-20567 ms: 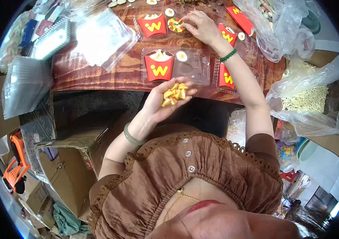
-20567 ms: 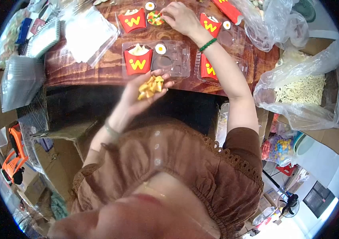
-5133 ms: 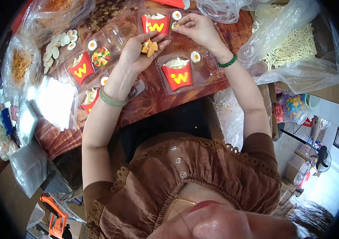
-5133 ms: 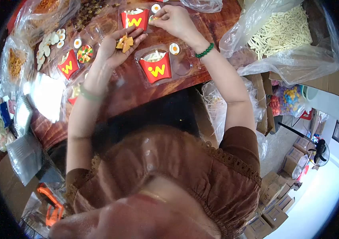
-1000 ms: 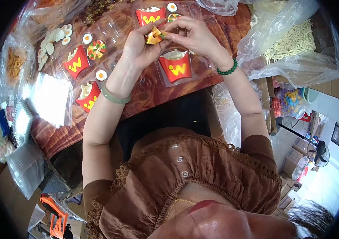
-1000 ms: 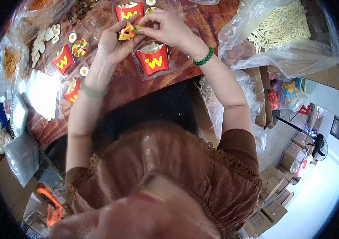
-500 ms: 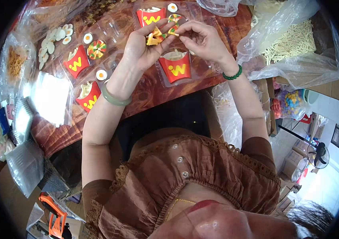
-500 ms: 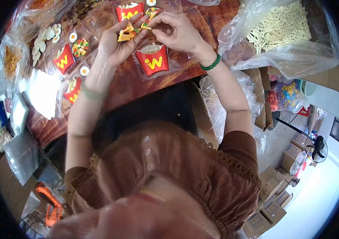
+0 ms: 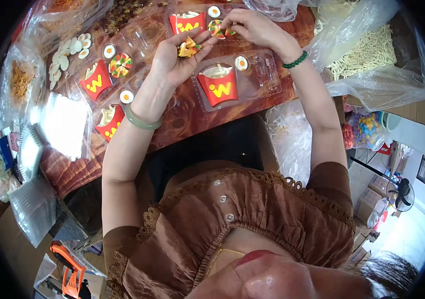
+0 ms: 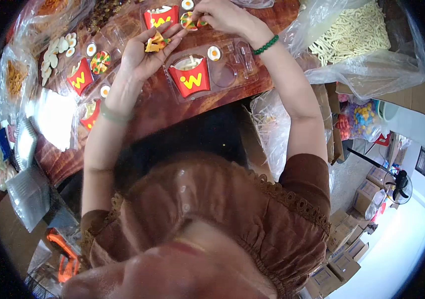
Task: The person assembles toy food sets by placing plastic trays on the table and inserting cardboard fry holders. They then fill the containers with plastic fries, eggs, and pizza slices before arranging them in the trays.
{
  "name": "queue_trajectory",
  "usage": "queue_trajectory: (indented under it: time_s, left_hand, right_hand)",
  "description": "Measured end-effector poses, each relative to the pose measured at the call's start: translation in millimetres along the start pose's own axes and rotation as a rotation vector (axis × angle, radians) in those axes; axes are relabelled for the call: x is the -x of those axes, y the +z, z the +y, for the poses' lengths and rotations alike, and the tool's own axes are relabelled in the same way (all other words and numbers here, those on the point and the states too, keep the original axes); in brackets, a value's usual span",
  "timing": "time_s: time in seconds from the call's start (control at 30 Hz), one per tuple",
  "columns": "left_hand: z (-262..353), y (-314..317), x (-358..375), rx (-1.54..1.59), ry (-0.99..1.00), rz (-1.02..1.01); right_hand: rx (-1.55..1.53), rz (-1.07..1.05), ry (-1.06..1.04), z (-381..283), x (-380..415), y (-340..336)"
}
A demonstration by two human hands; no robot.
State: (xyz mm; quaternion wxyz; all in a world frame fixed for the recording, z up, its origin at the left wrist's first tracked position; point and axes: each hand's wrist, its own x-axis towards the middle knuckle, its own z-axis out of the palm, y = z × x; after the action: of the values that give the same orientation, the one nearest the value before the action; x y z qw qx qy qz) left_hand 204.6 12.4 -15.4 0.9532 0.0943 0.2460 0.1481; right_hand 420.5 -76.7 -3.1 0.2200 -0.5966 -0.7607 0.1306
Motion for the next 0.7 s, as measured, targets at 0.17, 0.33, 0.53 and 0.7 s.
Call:
queue_trajectory:
  time_s: [0.17,0.33,0.53,0.7]
  left_hand:
    - [-2,-4,-4,0.028,0.004,0.039]
    - [-2,-8,-7,-0.016,0.013,0.020]
    - [-11,-3,-8,0.016,0.023,-0.067]
    - [-19,16,-2,-0.105,0.048,-0.038]
  right_hand:
    - [-0.010,-0.022,0.172,1,-2,8]
    - [-0.090,0.035,0.302,-8,11,20]
    - [-0.388,0.031,0.333,-53,4,13]
    - [-0.730,0.149,0.481,-67,-9,15]
